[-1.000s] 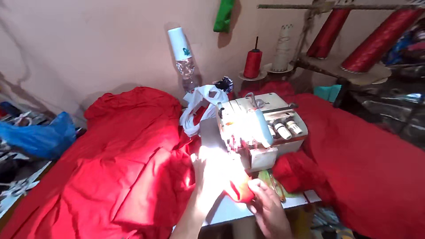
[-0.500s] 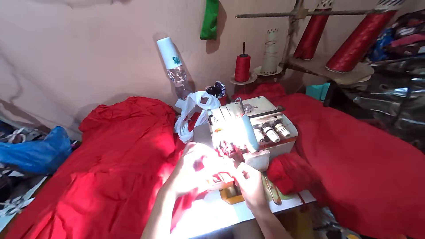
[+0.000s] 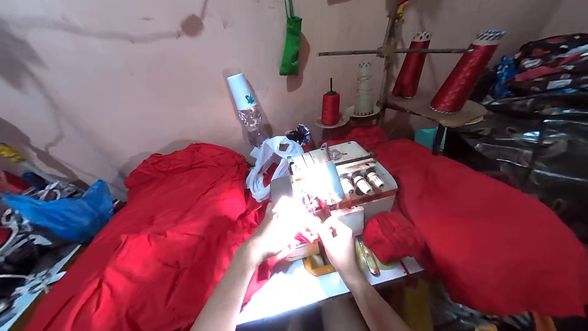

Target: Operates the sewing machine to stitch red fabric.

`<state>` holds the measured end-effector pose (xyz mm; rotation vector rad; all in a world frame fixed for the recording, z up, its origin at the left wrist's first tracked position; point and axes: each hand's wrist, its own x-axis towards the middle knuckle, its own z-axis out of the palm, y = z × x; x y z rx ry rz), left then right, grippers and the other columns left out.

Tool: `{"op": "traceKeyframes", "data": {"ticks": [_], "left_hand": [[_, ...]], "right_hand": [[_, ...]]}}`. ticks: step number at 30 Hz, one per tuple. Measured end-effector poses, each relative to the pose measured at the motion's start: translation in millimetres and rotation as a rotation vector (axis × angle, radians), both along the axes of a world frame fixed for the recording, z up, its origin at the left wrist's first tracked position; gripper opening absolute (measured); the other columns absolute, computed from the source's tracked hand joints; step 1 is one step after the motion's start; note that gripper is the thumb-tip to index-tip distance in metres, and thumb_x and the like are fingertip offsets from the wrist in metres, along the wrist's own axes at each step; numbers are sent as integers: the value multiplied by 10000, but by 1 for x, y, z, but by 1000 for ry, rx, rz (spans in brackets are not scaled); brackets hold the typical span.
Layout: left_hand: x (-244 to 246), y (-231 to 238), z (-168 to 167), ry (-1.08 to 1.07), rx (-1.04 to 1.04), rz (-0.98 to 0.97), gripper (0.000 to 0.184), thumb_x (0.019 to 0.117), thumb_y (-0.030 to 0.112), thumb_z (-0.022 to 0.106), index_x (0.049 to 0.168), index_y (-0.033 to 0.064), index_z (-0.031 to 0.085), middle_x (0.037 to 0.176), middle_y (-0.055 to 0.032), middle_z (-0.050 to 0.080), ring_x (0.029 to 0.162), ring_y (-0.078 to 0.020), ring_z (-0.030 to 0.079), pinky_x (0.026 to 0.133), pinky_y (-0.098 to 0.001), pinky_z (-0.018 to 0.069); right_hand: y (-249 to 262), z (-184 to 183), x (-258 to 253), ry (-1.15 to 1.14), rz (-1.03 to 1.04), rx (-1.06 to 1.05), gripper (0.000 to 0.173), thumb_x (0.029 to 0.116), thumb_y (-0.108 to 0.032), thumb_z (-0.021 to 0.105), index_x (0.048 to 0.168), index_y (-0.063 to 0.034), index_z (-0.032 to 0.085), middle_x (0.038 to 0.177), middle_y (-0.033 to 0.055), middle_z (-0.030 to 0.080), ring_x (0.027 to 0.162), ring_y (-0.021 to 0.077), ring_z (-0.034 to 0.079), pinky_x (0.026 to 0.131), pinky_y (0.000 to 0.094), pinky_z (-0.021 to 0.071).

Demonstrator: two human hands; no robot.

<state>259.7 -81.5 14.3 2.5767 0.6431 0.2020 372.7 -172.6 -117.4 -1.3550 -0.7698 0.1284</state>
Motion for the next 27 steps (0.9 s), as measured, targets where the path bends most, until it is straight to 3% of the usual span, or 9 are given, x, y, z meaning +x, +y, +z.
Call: {"op": "traceKeyframes", "data": {"ticks": [2, 4, 7, 10, 12, 14, 19, 23, 27], "left_hand": [[-5, 4, -1, -172, -73, -51, 264, 992, 129, 569, 1162, -45, 671, 1129, -160, 680, 1104, -198, 626, 1007, -367, 479], [-13, 15, -4, -292, -178, -189, 227, 952, 129, 639, 1125, -16, 657, 1097, -72, 661, 1054, -62, 618, 956, -239, 508], [-18, 15, 3, -207, -95, -209, 450, 839, 191, 736, 1222, -18, 628, 1211, -120, 646, 1156, -124, 600, 1012, -297, 486], [-6, 10, 5, -251, 127, 33, 492, 859, 176, 740, 1255, -80, 601, 1140, -223, 677, 1092, -311, 657, 970, -467, 523], [-6, 16, 1, -322, 221, 100, 417, 856, 194, 726, 1159, -74, 624, 1065, -207, 666, 1000, -295, 654, 888, -429, 545], [-15, 15, 12, -236, 187, 73, 274, 849, 99, 675, 1051, -84, 645, 1079, -237, 650, 1014, -325, 642, 887, -457, 528], [-28, 24, 4, 61, 163, -240, 238, 940, 114, 594, 1073, -24, 735, 1098, -209, 696, 1143, -353, 623, 1026, -500, 464], [-12, 25, 4, 186, 221, -323, 241, 984, 128, 578, 1066, -58, 708, 1066, -235, 683, 1109, -397, 617, 1008, -523, 450], [-2, 31, 10, 286, 227, -361, 233, 978, 122, 590, 1046, -76, 693, 1009, -245, 678, 1034, -404, 629, 952, -537, 456]], "right_hand": [[-3, -3, -3, -244, -103, 101, 178, 828, -161, 700, 766, 3, 667, 696, 43, 619, 607, 15, 549, 583, 153, 463], [0, 0, -3, -488, -138, 136, 246, 821, -261, 729, 864, -19, 725, 831, 86, 698, 761, 108, 671, 687, 232, 560], [11, 20, 3, -671, -176, 163, 228, 877, -241, 668, 837, -47, 780, 886, 133, 751, 862, 231, 732, 750, 359, 596], [4, 43, 14, -432, 224, 138, 200, 897, -186, 674, 889, -17, 778, 921, 99, 753, 898, 134, 704, 822, 319, 568], [-6, 57, 30, -231, 594, 54, 179, 930, -156, 659, 947, -2, 749, 906, 18, 718, 879, -4, 650, 836, 211, 542], [-17, 65, 46, -179, 791, -44, 171, 943, -147, 644, 995, 6, 698, 873, -28, 669, 819, -40, 606, 789, 172, 522], [-33, 70, 64, -330, 674, -275, 411, 933, -222, 666, 1249, 39, 642, 924, 75, 707, 807, 83, 646, 785, 277, 544], [-36, 66, 58, -156, 675, -118, 327, 938, -122, 653, 1216, 40, 598, 846, -42, 662, 705, -37, 605, 651, 134, 517], [-40, 60, 57, -31, 639, -49, 364, 931, -62, 628, 1275, 27, 547, 863, -53, 686, 698, -19, 630, 627, 153, 530]]}}
